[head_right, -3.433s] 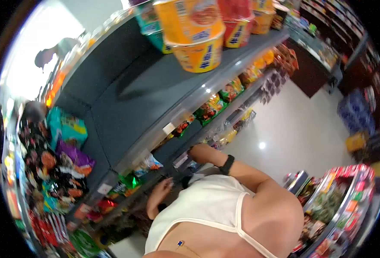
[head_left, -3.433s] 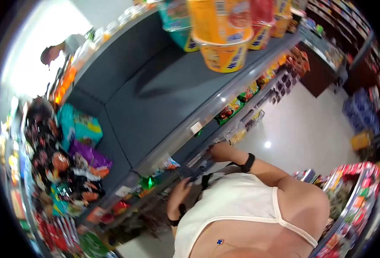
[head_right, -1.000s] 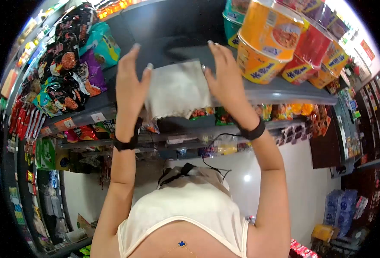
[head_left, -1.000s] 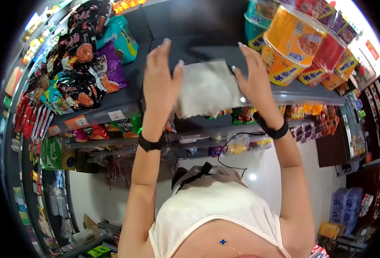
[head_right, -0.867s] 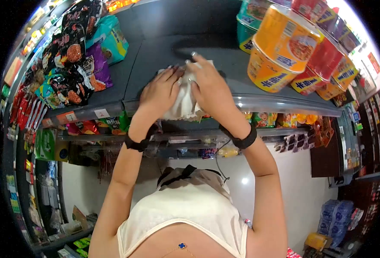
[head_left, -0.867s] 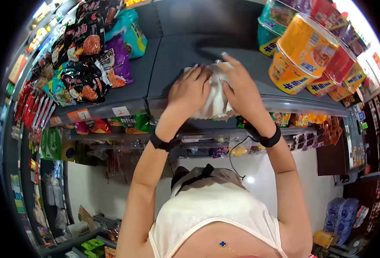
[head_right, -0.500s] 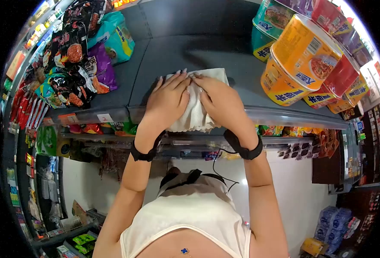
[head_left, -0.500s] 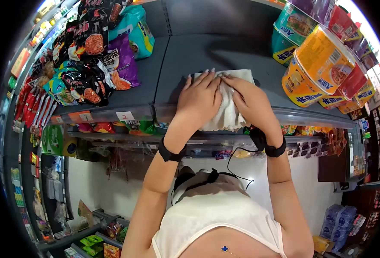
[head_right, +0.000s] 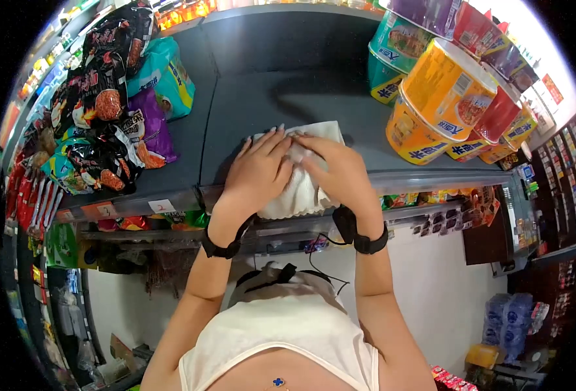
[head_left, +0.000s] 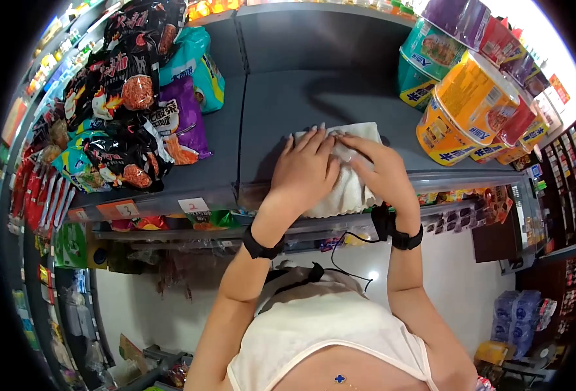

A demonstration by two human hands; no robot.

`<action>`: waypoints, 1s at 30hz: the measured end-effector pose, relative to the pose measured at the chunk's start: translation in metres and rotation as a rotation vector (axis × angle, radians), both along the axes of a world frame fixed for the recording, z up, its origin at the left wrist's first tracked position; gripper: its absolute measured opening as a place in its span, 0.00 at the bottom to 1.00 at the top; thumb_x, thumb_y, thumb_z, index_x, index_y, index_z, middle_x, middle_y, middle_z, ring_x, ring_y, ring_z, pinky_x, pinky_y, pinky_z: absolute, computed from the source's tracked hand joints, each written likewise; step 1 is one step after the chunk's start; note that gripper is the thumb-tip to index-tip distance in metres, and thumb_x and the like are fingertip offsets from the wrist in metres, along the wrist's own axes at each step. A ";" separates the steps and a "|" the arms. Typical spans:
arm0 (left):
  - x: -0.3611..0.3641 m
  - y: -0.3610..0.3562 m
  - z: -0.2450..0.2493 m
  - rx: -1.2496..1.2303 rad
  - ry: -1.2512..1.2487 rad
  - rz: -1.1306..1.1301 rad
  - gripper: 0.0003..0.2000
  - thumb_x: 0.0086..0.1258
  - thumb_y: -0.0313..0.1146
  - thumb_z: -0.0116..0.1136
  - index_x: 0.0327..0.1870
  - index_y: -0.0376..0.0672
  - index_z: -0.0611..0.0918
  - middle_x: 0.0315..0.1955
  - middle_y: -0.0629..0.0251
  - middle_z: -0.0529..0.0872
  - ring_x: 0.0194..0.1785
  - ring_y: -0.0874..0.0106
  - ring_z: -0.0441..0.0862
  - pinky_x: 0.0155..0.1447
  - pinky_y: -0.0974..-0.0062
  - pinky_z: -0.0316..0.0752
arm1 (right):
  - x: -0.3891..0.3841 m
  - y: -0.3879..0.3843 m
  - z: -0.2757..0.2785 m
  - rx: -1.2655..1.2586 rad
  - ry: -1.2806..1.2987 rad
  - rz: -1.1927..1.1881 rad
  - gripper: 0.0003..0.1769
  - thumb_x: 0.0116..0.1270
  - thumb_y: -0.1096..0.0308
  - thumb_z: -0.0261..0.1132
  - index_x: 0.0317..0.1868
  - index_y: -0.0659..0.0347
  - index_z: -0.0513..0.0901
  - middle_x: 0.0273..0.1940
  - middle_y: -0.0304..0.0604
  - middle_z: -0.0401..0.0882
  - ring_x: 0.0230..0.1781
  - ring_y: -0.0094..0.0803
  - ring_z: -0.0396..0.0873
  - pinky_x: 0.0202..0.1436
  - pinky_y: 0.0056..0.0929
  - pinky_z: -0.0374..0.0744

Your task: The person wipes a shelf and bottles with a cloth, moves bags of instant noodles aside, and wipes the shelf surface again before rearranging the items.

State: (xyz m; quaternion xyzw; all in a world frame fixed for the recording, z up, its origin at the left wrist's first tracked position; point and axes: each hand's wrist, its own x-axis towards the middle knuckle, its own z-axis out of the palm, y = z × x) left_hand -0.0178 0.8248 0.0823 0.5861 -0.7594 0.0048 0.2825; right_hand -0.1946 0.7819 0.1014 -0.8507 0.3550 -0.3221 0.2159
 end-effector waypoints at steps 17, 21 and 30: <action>0.023 -0.007 -0.004 -0.402 0.378 -0.019 0.15 0.65 0.29 0.52 0.53 0.40 0.77 0.51 0.55 0.79 0.55 0.53 0.75 0.66 0.48 0.61 | 0.011 0.047 0.018 0.066 0.077 -0.293 0.18 0.55 0.76 0.63 0.49 0.64 0.79 0.44 0.51 0.82 0.46 0.39 0.80 0.50 0.32 0.76; 0.020 -0.008 -0.006 -0.412 0.267 0.042 0.16 0.67 0.30 0.52 0.55 0.41 0.75 0.51 0.56 0.78 0.55 0.54 0.75 0.65 0.47 0.62 | -0.017 0.004 0.041 -0.221 -0.106 -0.540 0.13 0.61 0.74 0.59 0.48 0.64 0.79 0.34 0.50 0.82 0.35 0.32 0.81 0.39 0.30 0.76; 0.021 -0.009 -0.007 -0.442 0.265 0.038 0.17 0.67 0.28 0.51 0.58 0.42 0.73 0.53 0.56 0.76 0.57 0.55 0.74 0.66 0.44 0.59 | -0.050 -0.097 0.022 0.198 0.219 -0.341 0.20 0.69 0.58 0.57 0.55 0.62 0.76 0.47 0.48 0.81 0.44 0.37 0.79 0.49 0.31 0.75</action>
